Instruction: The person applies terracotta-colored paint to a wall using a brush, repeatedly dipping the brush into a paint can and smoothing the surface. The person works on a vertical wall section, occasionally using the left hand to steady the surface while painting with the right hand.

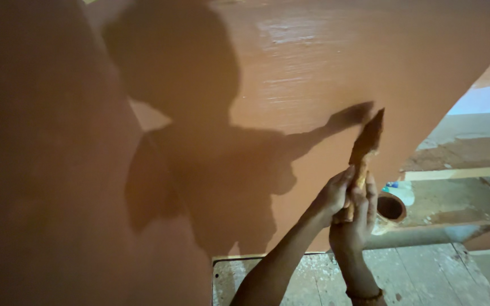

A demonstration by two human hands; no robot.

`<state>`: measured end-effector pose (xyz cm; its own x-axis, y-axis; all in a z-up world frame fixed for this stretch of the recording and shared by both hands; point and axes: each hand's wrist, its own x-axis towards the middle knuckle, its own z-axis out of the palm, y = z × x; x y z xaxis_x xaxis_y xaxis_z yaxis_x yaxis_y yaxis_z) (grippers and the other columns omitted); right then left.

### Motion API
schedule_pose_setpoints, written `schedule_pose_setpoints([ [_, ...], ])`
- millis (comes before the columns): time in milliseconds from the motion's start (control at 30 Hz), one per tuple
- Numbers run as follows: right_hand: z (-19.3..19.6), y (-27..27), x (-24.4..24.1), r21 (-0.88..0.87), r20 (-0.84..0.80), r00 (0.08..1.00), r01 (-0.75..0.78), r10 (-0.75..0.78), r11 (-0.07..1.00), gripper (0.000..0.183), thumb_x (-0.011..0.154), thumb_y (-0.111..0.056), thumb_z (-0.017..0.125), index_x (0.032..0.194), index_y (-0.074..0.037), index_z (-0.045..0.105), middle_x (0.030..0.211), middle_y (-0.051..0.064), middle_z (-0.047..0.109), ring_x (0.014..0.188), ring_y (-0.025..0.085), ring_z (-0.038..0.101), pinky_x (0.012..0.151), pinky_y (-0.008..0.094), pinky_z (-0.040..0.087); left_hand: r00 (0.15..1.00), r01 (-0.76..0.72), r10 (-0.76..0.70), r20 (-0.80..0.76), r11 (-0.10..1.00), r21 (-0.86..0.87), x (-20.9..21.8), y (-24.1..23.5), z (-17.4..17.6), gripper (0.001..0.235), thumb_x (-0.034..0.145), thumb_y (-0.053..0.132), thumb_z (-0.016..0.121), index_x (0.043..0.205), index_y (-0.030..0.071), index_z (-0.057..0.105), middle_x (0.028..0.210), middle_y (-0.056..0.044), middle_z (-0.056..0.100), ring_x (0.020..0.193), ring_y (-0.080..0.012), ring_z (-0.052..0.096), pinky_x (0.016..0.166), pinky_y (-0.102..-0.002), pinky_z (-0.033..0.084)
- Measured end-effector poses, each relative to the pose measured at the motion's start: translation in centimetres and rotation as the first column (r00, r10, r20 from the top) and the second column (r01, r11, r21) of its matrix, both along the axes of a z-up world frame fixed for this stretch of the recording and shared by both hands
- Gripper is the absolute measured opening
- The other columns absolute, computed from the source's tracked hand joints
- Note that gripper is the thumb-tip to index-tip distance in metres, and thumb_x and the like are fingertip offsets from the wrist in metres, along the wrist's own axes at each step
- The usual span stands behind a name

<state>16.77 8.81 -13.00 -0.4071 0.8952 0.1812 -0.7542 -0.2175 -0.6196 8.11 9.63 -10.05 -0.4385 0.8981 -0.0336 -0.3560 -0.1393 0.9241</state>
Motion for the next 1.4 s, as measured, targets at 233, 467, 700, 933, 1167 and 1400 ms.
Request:
schedule_pose_setpoints([
  [233, 2.1, -3.1, -4.0, 0.173, 0.511, 0.856, -0.196, 0.082, 0.965, 0.048, 0.104, -0.034, 0.046, 0.149, -0.016, 0.049, 0.132, 0.001, 0.060, 0.079, 0.010, 0.057, 0.053, 0.021, 0.044, 0.956, -0.284, 0.271, 0.108, 0.950, 0.127, -4.6, -5.1, -2.7, 0.048, 0.113, 0.049, 0.038, 0.100, 0.011, 0.064, 0.075, -0.003, 0.056, 0.058, -0.0128, 0.051, 0.049, -0.027, 0.043],
  [467, 0.9, -13.4, -10.6, 0.109, 0.306, 0.684, -0.716, 0.662, 0.690, 0.053, 0.102, -0.023, 0.061, 0.152, -0.012, 0.050, 0.109, -0.001, 0.059, 0.075, 0.005, 0.051, 0.053, 0.018, 0.039, 0.738, -0.674, 0.643, 0.202, 0.698, 0.241, -8.3, -20.3, -3.9, 0.050, 0.109, 0.047, 0.037, 0.094, 0.008, 0.064, 0.078, -0.006, 0.063, 0.060, -0.0157, 0.060, 0.049, -0.028, 0.049],
  [700, 0.7, -16.7, -13.7, 0.086, 0.328, 0.543, -0.832, 0.773, 0.548, 0.050, 0.105, -0.026, 0.055, 0.153, -0.016, 0.049, 0.095, -0.005, 0.055, 0.070, 0.002, 0.046, 0.053, 0.018, 0.033, 0.585, -0.809, 0.794, 0.165, 0.559, 0.181, -9.4, -25.4, -1.0, 0.049, 0.106, 0.048, 0.035, 0.102, 0.010, 0.064, 0.081, -0.004, 0.068, 0.065, -0.0141, 0.065, 0.055, -0.028, 0.052],
  [933, -0.7, -14.6, -14.4, 0.019, 0.332, 0.703, -0.671, 0.629, 0.741, 0.053, 0.107, -0.031, 0.053, 0.159, -0.020, 0.046, 0.110, 0.004, 0.057, 0.064, 0.006, 0.045, 0.048, 0.019, 0.038, 0.745, -0.664, 0.665, 0.047, 0.734, 0.143, -12.4, -22.4, -0.9, 0.044, 0.108, 0.046, 0.036, 0.104, 0.011, 0.063, 0.082, -0.001, 0.063, 0.069, -0.0116, 0.060, 0.058, -0.025, 0.049],
  [1167, -0.6, -15.0, -7.9, 0.096, 0.465, 0.749, -0.573, 0.472, 0.814, 0.055, 0.099, -0.031, 0.051, 0.152, -0.014, 0.045, 0.134, 0.014, 0.062, 0.088, 0.017, 0.070, 0.048, 0.025, 0.052, 0.797, -0.595, 0.544, 0.261, 0.781, 0.190, -5.8, -21.9, -3.5, 0.039, 0.111, 0.042, 0.040, 0.105, 0.011, 0.062, 0.081, 0.001, 0.059, 0.069, -0.0108, 0.055, 0.057, -0.024, 0.045],
  [1400, 2.4, -14.5, -16.0, 0.247, 0.429, 0.656, -0.747, 0.621, 0.617, 0.053, 0.105, -0.022, 0.061, 0.155, -0.011, 0.050, 0.144, 0.007, 0.054, 0.117, 0.012, 0.058, 0.079, 0.022, 0.051, 0.683, -0.709, 0.730, 0.028, 0.653, 0.266, -11.6, -24.0, 0.2, 0.048, 0.115, 0.047, 0.036, 0.104, 0.009, 0.064, 0.082, -0.001, 0.061, 0.063, -0.0097, 0.048, 0.052, -0.023, 0.039],
])
